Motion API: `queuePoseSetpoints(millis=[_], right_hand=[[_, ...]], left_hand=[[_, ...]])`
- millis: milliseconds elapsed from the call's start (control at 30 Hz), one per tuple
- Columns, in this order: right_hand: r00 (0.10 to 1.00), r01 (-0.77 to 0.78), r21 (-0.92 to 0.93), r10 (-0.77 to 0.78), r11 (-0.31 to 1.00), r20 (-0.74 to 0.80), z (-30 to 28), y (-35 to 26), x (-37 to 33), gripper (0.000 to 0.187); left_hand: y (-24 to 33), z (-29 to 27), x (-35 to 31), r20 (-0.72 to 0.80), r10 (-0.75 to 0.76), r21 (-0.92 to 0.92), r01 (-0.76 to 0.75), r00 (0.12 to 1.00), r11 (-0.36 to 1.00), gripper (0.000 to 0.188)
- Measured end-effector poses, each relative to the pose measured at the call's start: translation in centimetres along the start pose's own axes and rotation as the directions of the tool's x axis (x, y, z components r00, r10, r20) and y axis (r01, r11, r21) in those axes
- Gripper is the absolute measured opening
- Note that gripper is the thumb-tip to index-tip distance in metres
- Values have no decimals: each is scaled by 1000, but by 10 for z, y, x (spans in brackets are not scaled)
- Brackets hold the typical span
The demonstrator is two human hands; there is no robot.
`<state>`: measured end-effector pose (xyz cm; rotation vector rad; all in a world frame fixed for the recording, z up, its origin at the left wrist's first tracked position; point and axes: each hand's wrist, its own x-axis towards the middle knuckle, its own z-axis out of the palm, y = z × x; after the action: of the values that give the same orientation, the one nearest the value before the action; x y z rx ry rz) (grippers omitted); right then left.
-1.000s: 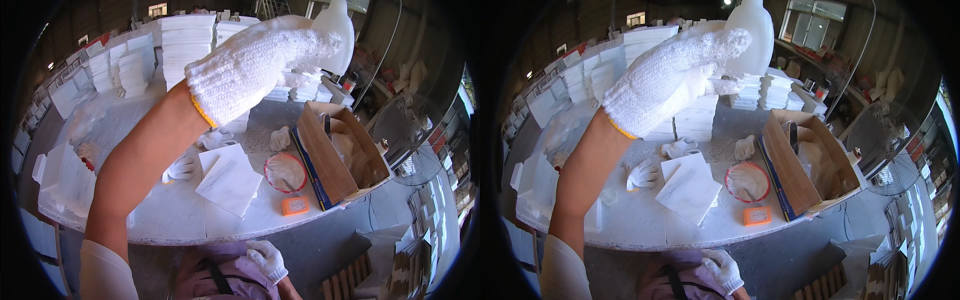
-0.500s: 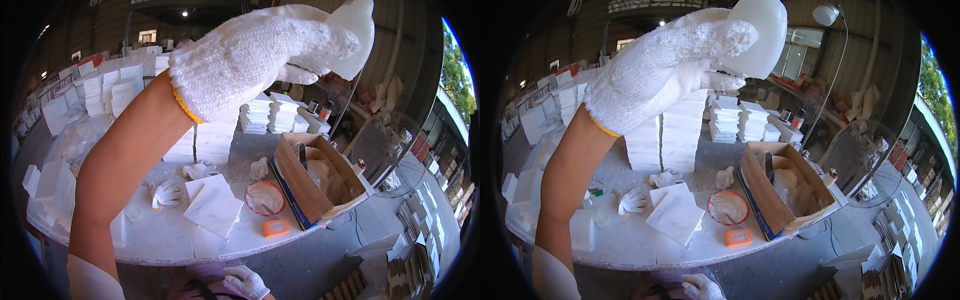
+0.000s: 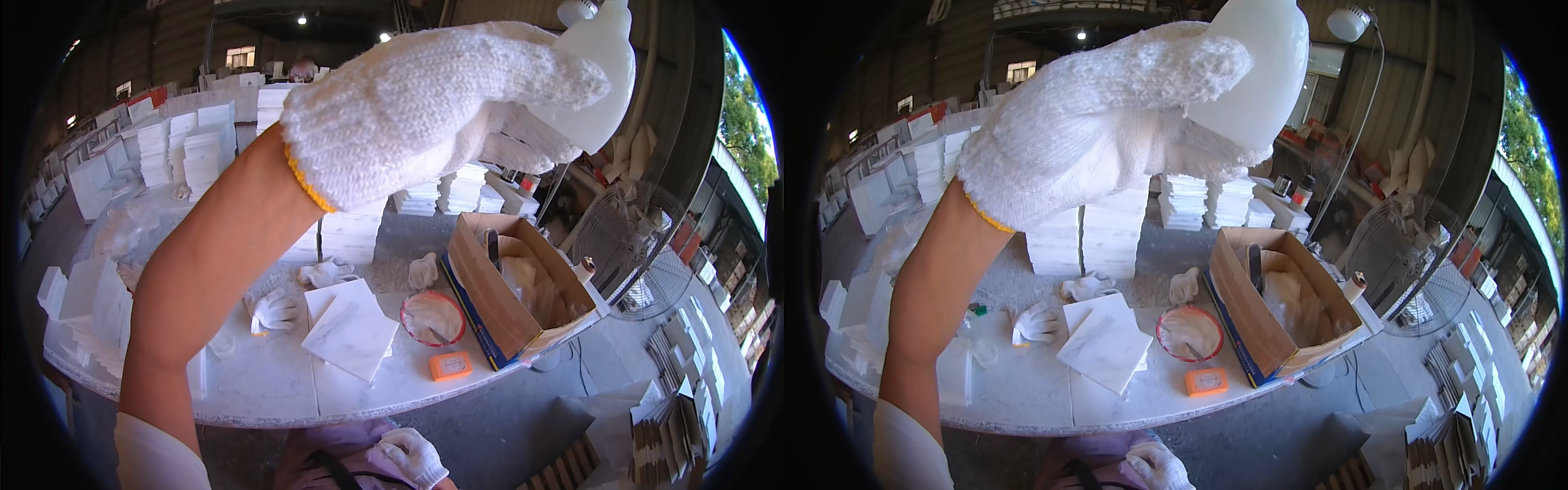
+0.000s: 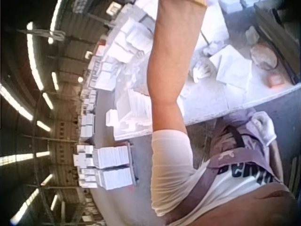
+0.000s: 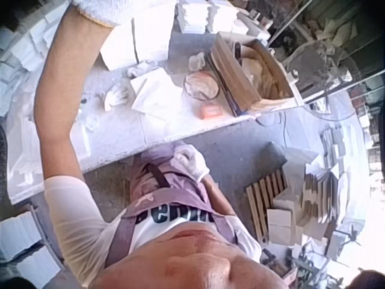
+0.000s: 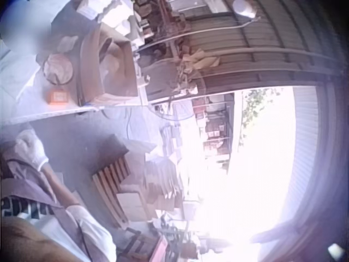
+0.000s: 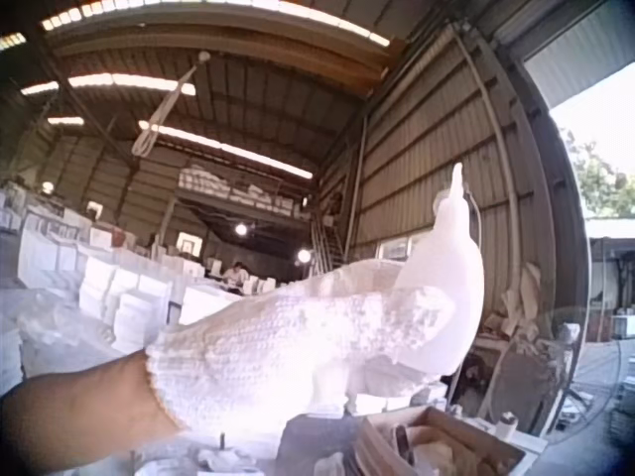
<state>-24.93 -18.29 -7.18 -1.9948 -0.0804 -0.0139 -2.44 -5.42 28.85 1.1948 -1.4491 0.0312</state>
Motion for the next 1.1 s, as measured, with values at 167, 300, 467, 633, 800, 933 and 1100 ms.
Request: queuePoseSetpoints(millis=[167, 300, 467, 633, 800, 933, 1100], right_hand=[[993, 116, -2, -116, 993, -34, 8, 55, -13, 22], [996, 86, 65, -86, 994, -1, 10, 58, -4, 33], [980, 143, 37, -136, 989, -148, 8, 53, 8, 18], [966, -109, 145, 139, 983, -217, 5, 51, 11, 34], [944, -182, 131, 211, 974, -254, -16, 37, 32, 39], [978, -139, 4, 138, 990, -159, -26, 40, 46, 25], [920, -167, 138, 205, 976, -335, -50, 39, 80, 20]], left_hand=[[0, 22, -12, -26, -258, -385, 229, 966, 894, 36], [34, 37, -38, -140, -381, -287, 331, 914, 899, 38], [-34, 13, -112, -252, -352, -464, 207, 901, 862, 42], [-58, 32, -218, -545, -465, -410, 263, 698, 873, 63], [-85, 58, -356, -795, -551, -416, 432, 254, 800, 60], [-101, 102, -398, -897, -440, -334, 602, 33, 725, 41], [-118, 114, -427, -931, -364, -239, 692, 37, 681, 36]])
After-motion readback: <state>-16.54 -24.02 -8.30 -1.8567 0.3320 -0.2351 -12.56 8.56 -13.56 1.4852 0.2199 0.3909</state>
